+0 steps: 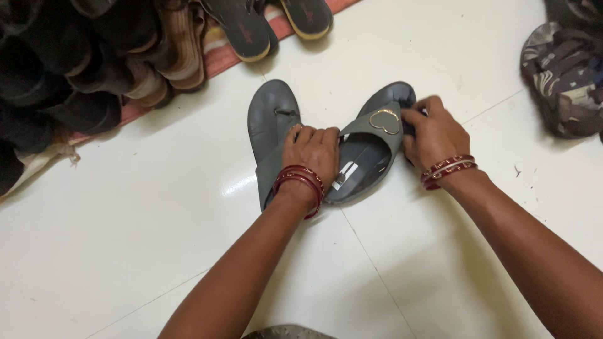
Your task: The person wipes the surface of several pairs of flip-flops and sandals with a dark cloth, handling them one at a time and placing them back in a row. The person also wipes a pair of gray slides with a metal buckle.
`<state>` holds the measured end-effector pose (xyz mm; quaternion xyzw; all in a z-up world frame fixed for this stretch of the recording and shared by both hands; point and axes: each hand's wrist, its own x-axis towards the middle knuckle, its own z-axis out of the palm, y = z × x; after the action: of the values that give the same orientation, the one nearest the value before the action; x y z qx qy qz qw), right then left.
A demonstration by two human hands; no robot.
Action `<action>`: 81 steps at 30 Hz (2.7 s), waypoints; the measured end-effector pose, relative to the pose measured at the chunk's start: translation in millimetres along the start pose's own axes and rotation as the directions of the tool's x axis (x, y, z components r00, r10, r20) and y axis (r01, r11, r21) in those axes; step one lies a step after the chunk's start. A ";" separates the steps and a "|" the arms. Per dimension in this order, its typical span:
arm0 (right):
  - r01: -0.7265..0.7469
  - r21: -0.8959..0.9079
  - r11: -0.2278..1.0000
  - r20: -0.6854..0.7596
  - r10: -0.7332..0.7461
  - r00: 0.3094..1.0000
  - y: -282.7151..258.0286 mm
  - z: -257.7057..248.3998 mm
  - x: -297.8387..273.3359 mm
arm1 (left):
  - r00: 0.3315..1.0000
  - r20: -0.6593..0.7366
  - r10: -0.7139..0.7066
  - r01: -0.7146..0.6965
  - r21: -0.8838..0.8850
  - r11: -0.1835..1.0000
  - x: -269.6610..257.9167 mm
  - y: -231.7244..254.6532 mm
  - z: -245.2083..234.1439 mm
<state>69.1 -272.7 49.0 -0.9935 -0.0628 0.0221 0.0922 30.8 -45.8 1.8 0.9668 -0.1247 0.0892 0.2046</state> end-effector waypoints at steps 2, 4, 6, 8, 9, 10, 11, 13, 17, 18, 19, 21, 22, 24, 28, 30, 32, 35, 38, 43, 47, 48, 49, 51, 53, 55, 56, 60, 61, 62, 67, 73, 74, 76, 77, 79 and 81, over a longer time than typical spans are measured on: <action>-0.043 0.084 0.996 0.062 0.038 0.997 1.4 -8.6 6.3 | 0.996 0.065 -0.055 0.057 -0.028 0.998 2.3 0.7 -2.2; -0.062 0.239 0.969 0.063 0.048 0.997 4.4 -21.9 15.7 | 0.987 0.105 -0.120 0.126 -0.052 0.991 2.5 0.4 -4.1; -0.204 0.421 0.884 0.084 0.185 0.979 0.8 -34.4 11.9 | 0.974 0.114 -0.194 0.203 -0.074 0.976 4.4 -1.2 -5.1; -0.125 0.482 0.867 0.011 0.137 0.991 -13.7 -38.9 5.6 | 0.977 0.041 -0.211 0.214 -0.139 0.967 0.4 -2.3 -5.1; 0.018 0.445 0.895 -0.081 0.021 0.997 -22.9 -37.8 -1.1 | 0.976 0.006 -0.219 0.216 -0.173 0.961 -0.8 -3.1 -4.6; 0.158 0.395 0.905 -0.165 -0.099 0.981 -31.3 -36.9 -8.5 | 0.977 -0.012 -0.211 0.207 -0.149 0.967 -0.6 -4.5 -3.6; 0.265 0.275 0.924 -0.188 -0.219 0.957 -41.6 -32.5 -18.4 | 0.979 -0.029 -0.204 0.198 -0.127 0.972 -0.4 -5.2 -2.3; 0.422 0.041 0.906 -0.154 -0.412 0.898 -66.1 -16.7 -34.4 | 0.982 -0.043 -0.185 0.179 -0.111 0.978 0.0 -7.2 0.5; 0.460 -0.212 0.862 -0.037 -0.478 0.878 -87.3 5.9 -21.1 | 0.989 -0.014 -0.149 0.146 -0.136 0.980 -3.1 -13.8 5.2; 0.420 -0.229 0.878 -0.006 -0.432 0.902 -88.6 8.7 -13.4 | 0.990 -0.005 -0.142 0.140 -0.144 0.980 -3.6 -15.0 6.5; 0.378 -0.252 0.891 0.021 -0.385 0.923 -89.3 9.3 -2.1 | 0.991 0.022 -0.132 0.133 -0.127 0.983 -2.1 -14.8 8.0; 0.329 -0.271 0.905 0.057 -0.326 0.944 -90.1 8.0 8.7 | 0.991 0.074 -0.113 0.120 -0.094 0.988 1.1 -14.2 10.4; 0.322 -0.266 0.908 0.068 -0.316 0.946 -91.1 6.7 11.4 | 0.988 0.086 -0.129 0.137 -0.088 0.987 2.6 -13.5 11.3; 0.335 -0.236 0.912 0.086 -0.324 0.942 -93.3 3.0 10.4 | 0.979 0.107 -0.171 0.179 -0.073 0.981 4.2 -11.8 12.1; 0.455 -0.164 0.875 0.046 -0.454 0.890 -84.2 -9.2 -15.2 | 0.968 0.153 -0.198 0.205 -0.033 0.978 8.1 -11.7 10.6; 0.518 -0.168 0.839 0.030 -0.521 0.853 -83.5 -6.6 -31.0 | 0.969 0.135 -0.207 0.213 -0.033 0.977 7.6 -10.7 11.8; 0.558 -0.203 0.805 0.034 -0.564 0.825 -84.1 -4.4 -43.0 | 0.974 0.124 -0.191 0.198 -0.051 0.979 7.4 -11.6 11.8; 0.580 -0.194 0.791 0.091 -0.575 0.813 -87.4 -3.2 -61.5 | 0.976 0.111 -0.189 0.197 -0.063 0.978 6.8 -12.1 12.0; 0.623 -0.143 0.769 0.049 -0.623 0.781 -87.3 -5.0 -72.2 | 0.973 0.112 -0.204 0.212 -0.068 0.975 8.5 -11.9 11.1; 0.646 -0.116 0.754 0.055 -0.644 0.763 -80.7 -7.0 -81.1 | 0.966 0.158 -0.203 0.216 -0.066 0.974 9.8 -9.3 4.2; 0.580 -0.135 0.804 0.048 -0.579 0.814 -78.5 -5.9 -60.3 | 0.967 0.184 -0.179 0.188 -0.036 0.981 10.0 -9.3 -1.8; 0.546 -0.153 0.824 0.031 -0.548 0.836 -78.3 -5.3 -52.0 | 0.967 0.189 -0.174 0.184 -0.037 0.982 9.5 -9.0 -1.8; 0.511 -0.172 0.842 0.011 -0.517 0.856 -78.6 -4.9 -42.2 | 0.969 0.183 -0.168 0.177 -0.030 0.984 9.1 -8.8 -1.5; 0.447 -0.198 0.872 0.004 -0.455 0.890 -79.9 -3.4 -33.8 | 0.973 0.167 -0.159 0.164 -0.017 0.986 8.3 -9.3 -0.7; 0.393 -0.219 0.893 0.030 -0.396 0.918 -80.8 -1.1 -29.7 | 0.971 0.164 -0.174 0.177 -0.006 0.984 9.3 -9.5 0.8; 0.435 -0.290 0.853 0.049 -0.440 0.896 -83.5 4.7 -44.1 | 0.968 0.167 -0.189 0.193 -0.006 0.981 10.1 -8.4 2.4; 0.455 -0.324 0.829 0.060 -0.462 0.885 -84.8 6.8 -53.4 | 0.965 0.172 -0.197 0.201 -0.011 0.979 10.5 -7.1 2.8; 0.462 -0.271 0.844 0.025 -0.474 0.880 -80.0 0.1 -69.8 | 0.961 0.182 -0.206 0.212 -0.012 0.977 10.4 -6.8 -0.6; 0.431 -0.244 0.869 0.022 -0.439 0.898 -76.9 -3.8 -62.7 | 0.962 0.190 -0.194 0.200 -0.010 0.980 10.1 -7.4 -2.2; 0.399 -0.217 0.891 0.021 -0.404 0.915 -74.8 -7.0 -55.2 | 0.963 0.199 -0.182 0.187 -0.007 0.982 10.5 -8.0 -3.8; 0.392 -0.319 0.863 -0.130 -0.450 0.884 -68.4 -21.4 -37.2 | 0.960 0.221 -0.171 0.180 -0.018 0.984 10.1 -6.6 -7.9; 0.407 -0.089 0.909 0.225 -0.380 0.897 -69.0 -38.5 -53.0 | 0.965 0.187 -0.181 0.189 -0.024 0.982 9.9 -5.2 0.9; 0.425 -0.060 0.903 0.290 -0.392 0.873 -68.4 -46.0 -56.0 | 0.961 0.202 -0.187 0.194 -0.016 0.981 10.8 -5.7 1.3; 0.453 -0.030 0.891 0.529 -0.370 0.763 -69.2 -60.4 -58.8 | 0.957 0.217 -0.192 0.198 -0.007 0.980 11.0 -6.1 0.8; 0.462 -0.016 0.887 0.635 -0.348 0.690 -69.9 -67.4 -59.7 | 0.958 0.217 -0.190 0.196 -0.005 0.981 11.3 -6.5 -0.2; 0.422 -0.119 0.899 0.658 -0.247 0.711 -72.6 -77.3 -55.5 | 0.952 0.234 -0.197 0.203 -0.001 0.979 11.5 -5.8 -2.4; 0.380 -0.186 0.906 0.613 -0.195 0.766 -72.4 -86.0 -48.4 | 0.939 0.269 -0.214 0.220 0.005 0.975 12.1 -3.9 -4.2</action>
<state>17.1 -223.8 148.5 -0.9188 -0.2438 0.2997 -0.0805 42.9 -43.0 6.7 0.9751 -0.0450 -0.0669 0.2067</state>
